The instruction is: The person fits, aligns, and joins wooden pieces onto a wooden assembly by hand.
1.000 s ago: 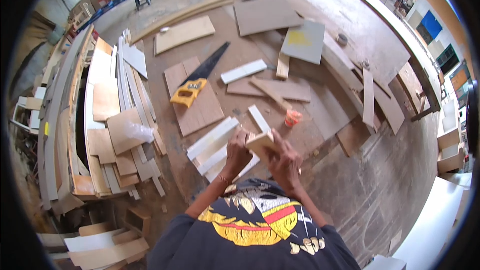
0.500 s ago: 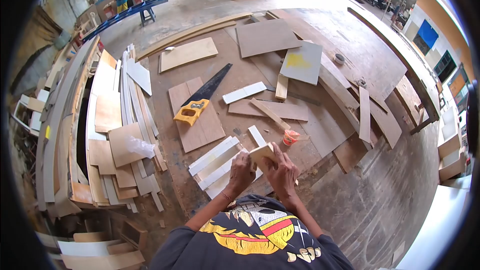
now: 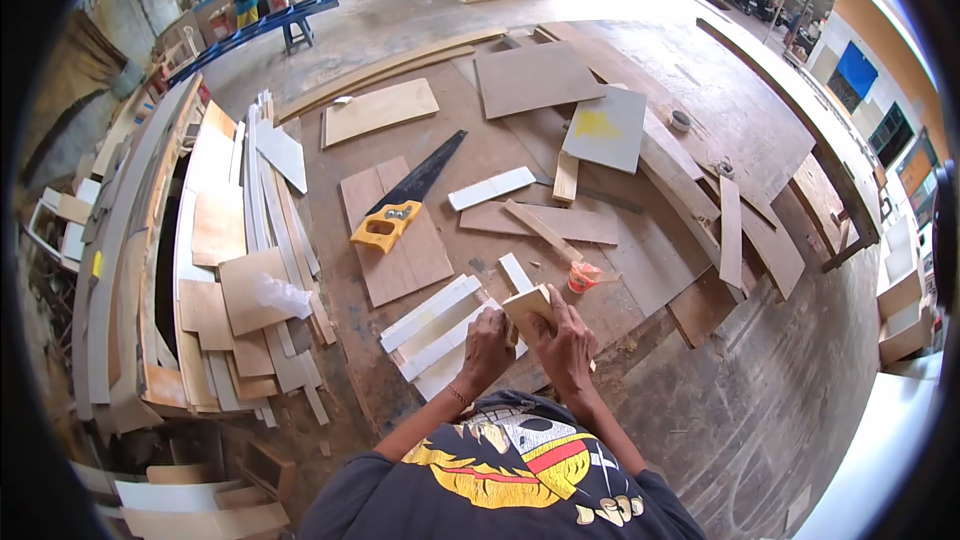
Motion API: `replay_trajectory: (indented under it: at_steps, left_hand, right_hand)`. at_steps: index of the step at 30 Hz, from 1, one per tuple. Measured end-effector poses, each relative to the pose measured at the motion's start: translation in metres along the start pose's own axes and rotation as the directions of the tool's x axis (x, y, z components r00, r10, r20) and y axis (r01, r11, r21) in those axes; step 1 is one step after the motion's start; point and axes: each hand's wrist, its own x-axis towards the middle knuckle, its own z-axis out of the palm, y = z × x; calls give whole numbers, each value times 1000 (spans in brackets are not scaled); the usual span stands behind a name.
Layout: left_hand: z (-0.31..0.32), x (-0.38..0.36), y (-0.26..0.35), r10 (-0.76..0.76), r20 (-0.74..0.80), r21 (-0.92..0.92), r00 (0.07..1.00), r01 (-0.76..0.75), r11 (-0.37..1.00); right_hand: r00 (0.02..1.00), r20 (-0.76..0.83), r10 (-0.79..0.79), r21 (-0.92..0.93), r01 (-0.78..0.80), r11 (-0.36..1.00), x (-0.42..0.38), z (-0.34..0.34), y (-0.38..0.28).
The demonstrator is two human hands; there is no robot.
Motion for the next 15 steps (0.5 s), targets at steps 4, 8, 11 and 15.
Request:
replay_trajectory:
  at_steps: [4, 8, 11, 15]
  left_hand:
    - [-1, 0, -9, -27, -1, 33, 1000, 27, 999]
    - [1, 2, -8, -34, 21, -106, 999, 36, 994]
    - [-9, 8, 8, 60, 35, -249, 998, -50, 967]
    - [-18, 21, 8, -169, 336, -819, 926, 376, 433]
  right_hand:
    - [993, -12, -116, 34, 116, 993, -10, 0, -1]
    - [998, 7, -65, -30, 65, 997, -2, 2, 0]
    - [996, -84, 24, 28, -22, 999, 19, 2, 13]
    - [975, -110, 192, 256, -159, 953, 24, -1, 34]
